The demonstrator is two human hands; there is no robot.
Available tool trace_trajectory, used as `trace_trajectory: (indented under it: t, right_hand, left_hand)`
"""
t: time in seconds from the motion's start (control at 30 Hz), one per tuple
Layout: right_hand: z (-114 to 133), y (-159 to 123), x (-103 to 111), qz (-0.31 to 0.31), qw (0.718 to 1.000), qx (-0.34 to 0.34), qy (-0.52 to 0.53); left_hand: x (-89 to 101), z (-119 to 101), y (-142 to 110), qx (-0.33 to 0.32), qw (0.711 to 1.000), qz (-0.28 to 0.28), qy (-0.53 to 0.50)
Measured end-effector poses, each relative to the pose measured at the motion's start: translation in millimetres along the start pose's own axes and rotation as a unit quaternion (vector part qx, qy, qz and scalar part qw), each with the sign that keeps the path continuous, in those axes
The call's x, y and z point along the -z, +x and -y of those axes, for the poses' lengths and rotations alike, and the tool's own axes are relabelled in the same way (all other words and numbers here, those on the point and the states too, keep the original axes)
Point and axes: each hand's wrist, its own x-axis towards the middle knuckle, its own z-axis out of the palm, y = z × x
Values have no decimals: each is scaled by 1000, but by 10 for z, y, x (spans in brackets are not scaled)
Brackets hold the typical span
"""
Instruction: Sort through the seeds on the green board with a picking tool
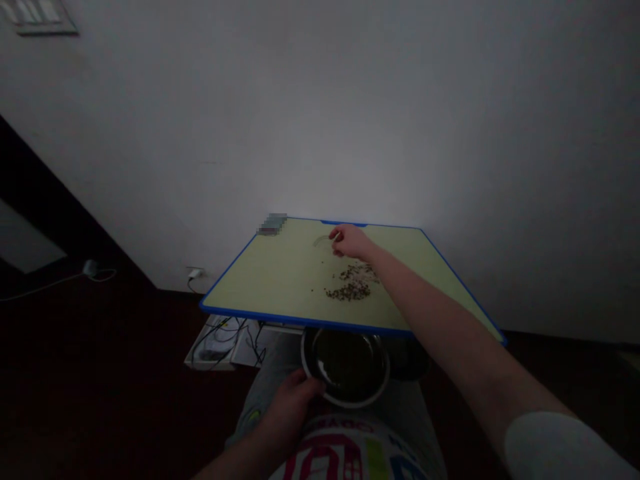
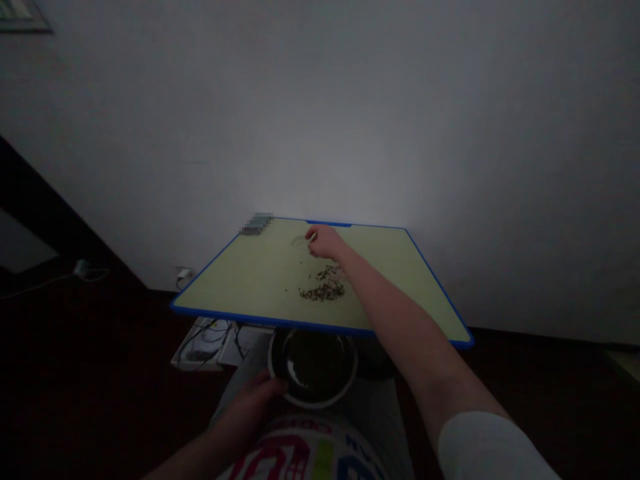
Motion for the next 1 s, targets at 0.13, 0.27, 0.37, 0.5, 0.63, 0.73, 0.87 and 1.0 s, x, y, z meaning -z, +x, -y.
trace_trajectory:
  t: [0.13,0.27,0.37,0.5,0.63,0.73,0.87,1.0]
  right_hand:
    - [-134,330,-14,10,999,-30,-8]
    - [-195,473,-134,30,998,-33,-42]
    - [-201,453,-201,52,996,-18,-72]
    - [-162,354,-217,95,990,6,-106]
    - [-76,235,-206,123,982,26,-144]
    - [3,136,-201,128,977,38,-169]
    - [95,9,-189,122,971,47,-199]
    - [149,-82,-184,120,966,51,-221]
  left_hand:
    - [13,-11,8,-3,1000,13,-4]
    - [54,-18,23,-20,999,31,3]
    - [95,-5,42,-24,999,27,10]
    - [112,25,65,-18,999,31,-10]
    - [83,24,63,-11,1000,4,8]
    - [47,-4,40,-7,1000,9,4]
    - [-4,-43,-1,-5,1000,11,-16]
    - [-23,-54,-13,0,1000,10,-24]
